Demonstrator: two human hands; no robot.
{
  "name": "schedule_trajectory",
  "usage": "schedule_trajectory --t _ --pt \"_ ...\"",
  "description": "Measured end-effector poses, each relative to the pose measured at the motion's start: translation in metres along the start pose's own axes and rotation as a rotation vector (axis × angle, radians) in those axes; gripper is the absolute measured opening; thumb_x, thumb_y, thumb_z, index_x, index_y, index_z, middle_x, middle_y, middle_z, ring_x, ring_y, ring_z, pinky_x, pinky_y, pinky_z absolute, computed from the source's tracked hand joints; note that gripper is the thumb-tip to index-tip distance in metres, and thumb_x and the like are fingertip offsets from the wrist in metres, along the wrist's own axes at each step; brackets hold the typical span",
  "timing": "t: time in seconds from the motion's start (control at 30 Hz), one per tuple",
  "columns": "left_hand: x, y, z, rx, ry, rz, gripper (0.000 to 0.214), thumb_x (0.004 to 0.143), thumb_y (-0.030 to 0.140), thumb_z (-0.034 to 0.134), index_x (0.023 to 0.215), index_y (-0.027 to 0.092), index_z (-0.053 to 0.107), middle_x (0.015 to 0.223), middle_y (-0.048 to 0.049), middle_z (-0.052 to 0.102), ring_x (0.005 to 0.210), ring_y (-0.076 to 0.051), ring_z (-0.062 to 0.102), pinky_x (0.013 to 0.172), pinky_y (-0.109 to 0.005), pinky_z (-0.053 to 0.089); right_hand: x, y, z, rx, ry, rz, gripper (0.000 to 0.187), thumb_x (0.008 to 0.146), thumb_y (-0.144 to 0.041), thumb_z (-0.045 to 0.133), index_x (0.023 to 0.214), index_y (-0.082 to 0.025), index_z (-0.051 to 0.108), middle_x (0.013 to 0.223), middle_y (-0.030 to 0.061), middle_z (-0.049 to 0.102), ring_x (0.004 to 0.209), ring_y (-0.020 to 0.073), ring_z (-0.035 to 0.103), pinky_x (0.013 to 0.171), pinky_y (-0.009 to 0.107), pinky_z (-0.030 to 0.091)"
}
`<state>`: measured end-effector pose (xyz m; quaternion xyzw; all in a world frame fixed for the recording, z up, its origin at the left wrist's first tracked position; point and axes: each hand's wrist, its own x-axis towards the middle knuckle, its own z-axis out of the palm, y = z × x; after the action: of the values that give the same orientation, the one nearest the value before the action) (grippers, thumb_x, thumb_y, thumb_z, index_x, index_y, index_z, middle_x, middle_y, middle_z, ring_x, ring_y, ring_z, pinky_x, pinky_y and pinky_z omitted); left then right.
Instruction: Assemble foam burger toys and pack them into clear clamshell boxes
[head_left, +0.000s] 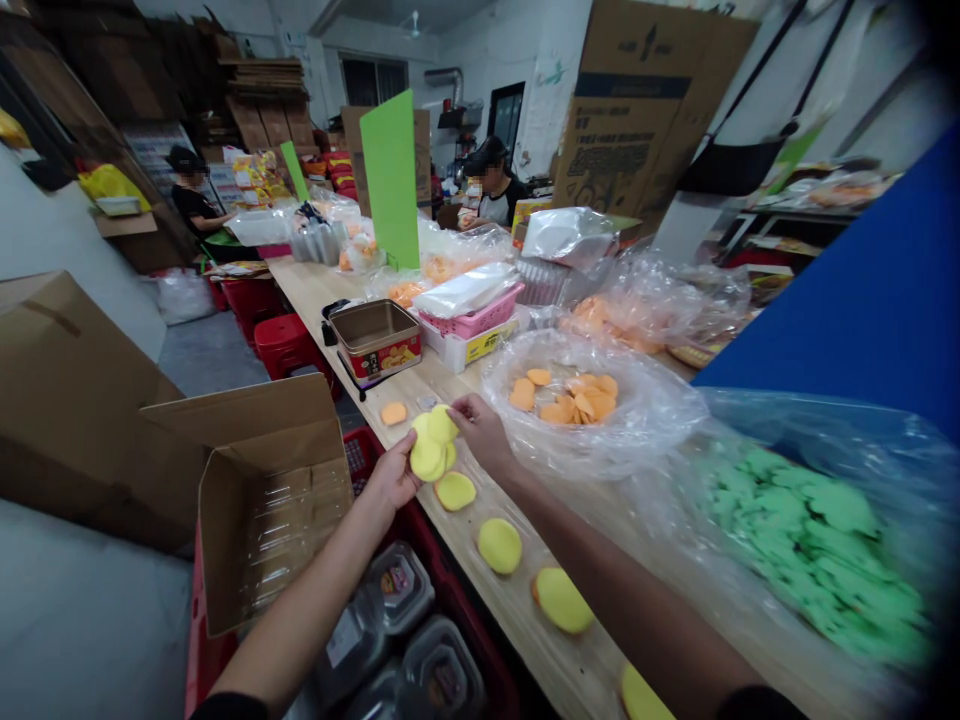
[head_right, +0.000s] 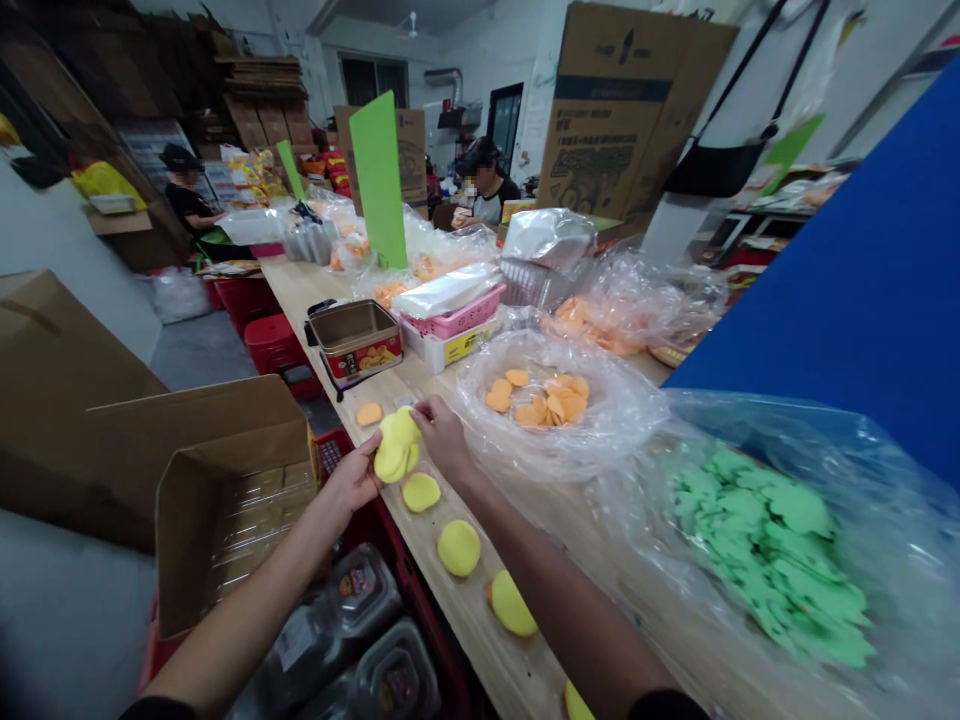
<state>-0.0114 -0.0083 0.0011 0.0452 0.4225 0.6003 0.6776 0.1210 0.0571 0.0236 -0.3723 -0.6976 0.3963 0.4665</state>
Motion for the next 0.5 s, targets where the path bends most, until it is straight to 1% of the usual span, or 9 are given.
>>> schedule_trajectory --t 0.1,0.17,0.23,0.3,0.37,0.43,0.5 --pt "-0.004 -0.001 0.011 0.027 -0.002 0.002 0.038 0.081 0.028 0.049 0.112 0.007 0.05 0.09 -0.0145 0.066 0.077 -0.022 0.064 0.071 -0.033 0.052 -0.007 -0.007 -0.025 0.166 0.087 0.12 0.019 0.071 -0.037 0.054 0.074 -0.019 0.051 0.066 -0.002 0.052 0.061 0.0119 0.048 0.056 0.025 0.041" --pt "-0.01 -0.004 0.024 0.076 -0.019 -0.011 0.036 0.081 0.026 0.048 0.112 0.007 0.051 0.087 -0.0141 0.067 0.076 -0.022 0.065 0.07 -0.033 0.053 -0.017 -0.016 -0.051 0.268 0.132 0.187 0.022 0.068 -0.039 0.057 0.073 -0.019 0.051 0.064 -0.003 0.052 0.058 0.0109 0.048 0.051 0.023 0.041" --pt "-0.016 -0.009 0.046 0.142 -0.063 -0.03 0.033 0.082 0.024 0.046 0.111 0.008 0.052 0.085 -0.013 0.067 0.073 -0.021 0.065 0.069 -0.033 0.054 -0.034 -0.027 -0.086 0.324 0.194 0.22 0.023 0.065 -0.039 0.06 0.072 -0.019 0.051 0.062 -0.0039 0.052 0.055 0.0095 0.048 0.048 0.021 0.04" --pt "-0.022 -0.019 0.075 0.212 -0.125 -0.054 0.031 0.084 0.022 0.043 0.11 0.009 0.052 0.082 -0.0109 0.068 0.071 -0.019 0.065 0.067 -0.032 0.054 -0.058 -0.039 -0.124 0.337 0.264 0.247 0.023 0.063 -0.038 0.062 0.07 -0.019 0.052 0.06 -0.0047 0.052 0.053 0.0084 0.047 0.046 0.02 0.039" --pt "-0.027 -0.036 0.11 0.3 -0.216 -0.1 0.029 0.085 0.02 0.039 0.107 0.01 0.054 0.078 -0.0085 0.068 0.068 -0.018 0.065 0.065 -0.03 0.054 -0.089 -0.05 -0.162 0.329 0.345 0.293 0.022 0.061 -0.037 0.064 0.068 -0.019 0.052 0.058 -0.0051 0.051 0.052 0.0079 0.046 0.045 0.02 0.038" --pt "-0.035 -0.062 0.149 0.39 -0.321 -0.164 0.027 0.085 0.02 0.038 0.105 0.011 0.055 0.076 -0.0071 0.068 0.067 -0.016 0.065 0.065 -0.028 0.054 -0.129 -0.061 -0.199 0.309 0.443 0.345 0.023 0.06 -0.036 0.066 0.066 -0.019 0.052 0.057 -0.0052 0.051 0.051 0.0079 0.045 0.044 0.02 0.037" --pt "-0.048 -0.099 0.189 0.459 -0.442 -0.238 0.026 0.085 0.02 0.04 0.103 0.011 0.055 0.078 -0.0075 0.067 0.068 -0.017 0.065 0.064 -0.029 0.054 -0.175 -0.07 -0.231 0.277 0.558 0.382 0.023 0.059 -0.036 0.066 0.066 -0.019 0.052 0.057 -0.0051 0.051 0.051 0.0081 0.045 0.044 0.02 0.036"
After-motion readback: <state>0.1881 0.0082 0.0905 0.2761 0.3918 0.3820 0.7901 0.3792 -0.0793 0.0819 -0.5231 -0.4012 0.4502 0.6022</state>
